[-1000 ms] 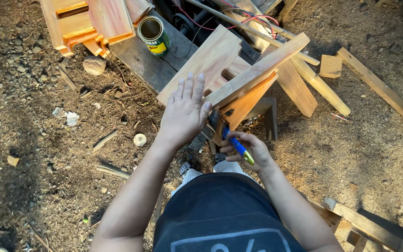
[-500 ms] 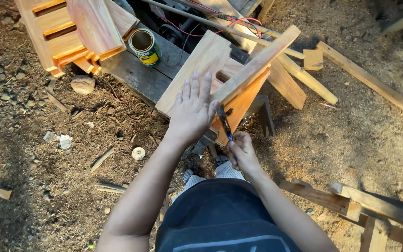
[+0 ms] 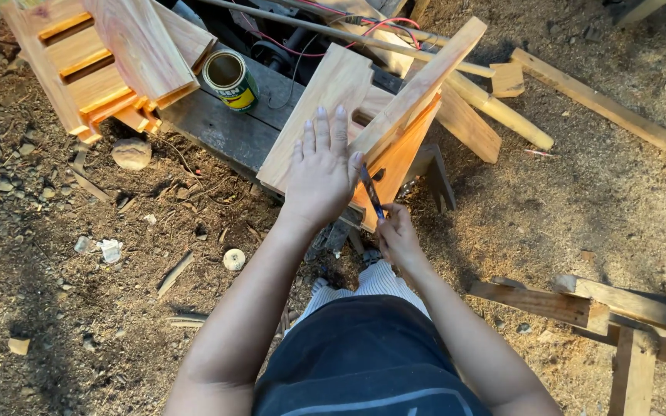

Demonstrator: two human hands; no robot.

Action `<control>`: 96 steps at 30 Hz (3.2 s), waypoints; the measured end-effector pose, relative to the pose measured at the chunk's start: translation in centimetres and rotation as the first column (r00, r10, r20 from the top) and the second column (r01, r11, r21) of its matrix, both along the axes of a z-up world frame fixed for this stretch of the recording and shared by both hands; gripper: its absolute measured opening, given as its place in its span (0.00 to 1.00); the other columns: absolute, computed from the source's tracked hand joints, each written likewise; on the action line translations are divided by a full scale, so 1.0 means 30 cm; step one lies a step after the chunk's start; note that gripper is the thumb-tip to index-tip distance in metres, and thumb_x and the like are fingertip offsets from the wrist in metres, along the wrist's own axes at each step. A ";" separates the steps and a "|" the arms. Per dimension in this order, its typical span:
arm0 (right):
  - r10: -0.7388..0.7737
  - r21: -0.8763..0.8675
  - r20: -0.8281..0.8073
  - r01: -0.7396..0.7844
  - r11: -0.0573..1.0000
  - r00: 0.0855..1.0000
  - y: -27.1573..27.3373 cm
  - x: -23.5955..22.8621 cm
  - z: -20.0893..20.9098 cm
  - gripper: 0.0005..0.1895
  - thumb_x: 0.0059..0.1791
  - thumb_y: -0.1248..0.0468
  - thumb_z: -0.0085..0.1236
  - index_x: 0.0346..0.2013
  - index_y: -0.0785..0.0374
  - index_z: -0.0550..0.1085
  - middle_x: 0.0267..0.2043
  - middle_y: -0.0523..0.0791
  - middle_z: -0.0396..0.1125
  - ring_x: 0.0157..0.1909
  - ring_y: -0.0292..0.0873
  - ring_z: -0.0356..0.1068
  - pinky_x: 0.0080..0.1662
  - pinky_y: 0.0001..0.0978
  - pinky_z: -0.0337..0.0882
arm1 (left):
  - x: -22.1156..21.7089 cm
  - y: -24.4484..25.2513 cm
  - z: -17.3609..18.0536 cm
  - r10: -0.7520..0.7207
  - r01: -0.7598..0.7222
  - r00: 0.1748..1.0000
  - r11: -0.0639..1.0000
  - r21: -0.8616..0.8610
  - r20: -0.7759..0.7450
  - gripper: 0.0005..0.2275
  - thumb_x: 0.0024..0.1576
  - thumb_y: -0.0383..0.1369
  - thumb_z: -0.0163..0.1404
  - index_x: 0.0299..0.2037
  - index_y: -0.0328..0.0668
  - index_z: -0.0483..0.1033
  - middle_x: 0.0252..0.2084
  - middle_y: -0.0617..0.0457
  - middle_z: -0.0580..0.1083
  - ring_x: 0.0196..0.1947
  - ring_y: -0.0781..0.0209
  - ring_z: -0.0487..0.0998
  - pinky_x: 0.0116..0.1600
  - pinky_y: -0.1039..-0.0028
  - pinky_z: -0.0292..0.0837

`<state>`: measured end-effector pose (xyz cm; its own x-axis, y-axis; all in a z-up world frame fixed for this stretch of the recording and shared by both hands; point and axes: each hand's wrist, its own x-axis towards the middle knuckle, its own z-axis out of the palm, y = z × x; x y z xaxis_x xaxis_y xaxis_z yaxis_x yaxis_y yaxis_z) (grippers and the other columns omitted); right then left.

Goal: The person is painting or applying varnish to several small wooden furniture pieces using a brush.

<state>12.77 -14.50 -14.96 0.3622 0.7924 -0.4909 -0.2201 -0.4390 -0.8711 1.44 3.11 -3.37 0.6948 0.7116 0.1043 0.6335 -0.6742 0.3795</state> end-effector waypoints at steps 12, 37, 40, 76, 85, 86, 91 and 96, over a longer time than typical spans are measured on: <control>-0.252 0.280 -0.107 0.272 0.921 0.962 0.039 -0.064 0.049 0.17 0.57 0.66 0.46 0.60 0.67 0.59 0.24 0.42 0.60 0.15 0.31 0.54 0.16 0.23 0.53 | -0.009 0.007 0.009 0.007 -0.008 1.000 1.000 0.018 0.024 0.33 0.67 0.46 0.40 0.76 0.37 0.39 0.76 0.27 0.49 0.74 0.26 0.51 0.71 0.42 0.50; -0.251 0.270 -0.134 0.279 0.921 0.959 0.025 -0.115 -0.029 0.16 0.59 0.65 0.44 0.60 0.66 0.58 0.27 0.46 0.59 0.16 0.31 0.55 0.16 0.22 0.53 | -0.004 0.007 -0.029 0.006 -0.009 1.000 0.996 0.088 0.028 0.34 0.68 0.49 0.39 0.77 0.38 0.38 0.76 0.27 0.47 0.74 0.25 0.51 0.73 0.42 0.49; -0.272 0.433 -0.158 0.315 0.845 0.949 0.024 -0.124 -0.022 0.16 0.59 0.66 0.42 0.60 0.67 0.57 0.32 0.43 0.61 0.19 0.30 0.56 0.17 0.23 0.54 | -0.007 0.002 -0.018 0.007 -0.010 0.998 0.999 0.053 0.055 0.34 0.68 0.48 0.39 0.77 0.38 0.38 0.76 0.26 0.47 0.75 0.26 0.51 0.73 0.42 0.49; 0.002 0.138 0.154 -0.023 0.990 0.988 -0.012 0.399 -0.071 0.20 0.58 0.62 0.44 0.65 0.62 0.62 0.41 0.45 0.72 0.30 0.34 0.68 0.32 0.27 0.72 | -0.068 -0.011 0.068 0.045 -0.041 0.990 0.999 0.030 -0.137 0.27 0.69 0.46 0.34 0.76 0.45 0.51 0.77 0.33 0.49 0.76 0.35 0.50 0.75 0.50 0.45; 0.250 0.096 0.445 -0.323 0.942 0.860 0.170 0.630 0.037 0.19 0.55 0.63 0.52 0.61 0.62 0.72 0.40 0.47 0.75 0.36 0.41 0.72 0.41 0.32 0.73 | -0.096 -0.051 0.093 0.036 -0.020 0.982 0.996 0.090 -0.185 0.27 0.68 0.45 0.35 0.76 0.43 0.54 0.77 0.34 0.51 0.76 0.38 0.50 0.76 0.53 0.45; 0.275 0.151 0.446 -0.374 0.915 0.852 0.185 0.641 0.030 0.19 0.56 0.63 0.53 0.61 0.61 0.72 0.40 0.48 0.76 0.38 0.41 0.72 0.42 0.33 0.73 | -0.096 -0.060 0.101 0.038 -0.021 0.984 0.995 0.099 -0.175 0.26 0.68 0.44 0.36 0.75 0.43 0.55 0.77 0.35 0.51 0.76 0.37 0.50 0.76 0.53 0.45; 0.322 0.271 0.643 -0.599 0.754 0.695 0.236 0.685 0.064 0.15 0.55 0.61 0.56 0.57 0.60 0.75 0.43 0.47 0.76 0.40 0.43 0.76 0.43 0.36 0.76 | -0.092 -0.090 0.136 0.065 -0.047 0.979 0.994 0.096 -0.193 0.26 0.67 0.43 0.37 0.74 0.40 0.57 0.77 0.34 0.52 0.76 0.35 0.51 0.76 0.52 0.45; 0.311 0.168 0.849 -0.777 0.607 0.427 0.265 0.740 0.067 0.17 0.55 0.60 0.55 0.60 0.56 0.73 0.38 0.46 0.74 0.34 0.50 0.75 0.34 0.44 0.75 | -0.087 -0.115 0.158 0.061 -0.041 0.978 0.994 0.104 -0.197 0.25 0.67 0.41 0.38 0.73 0.39 0.57 0.78 0.35 0.52 0.78 0.36 0.49 0.79 0.53 0.44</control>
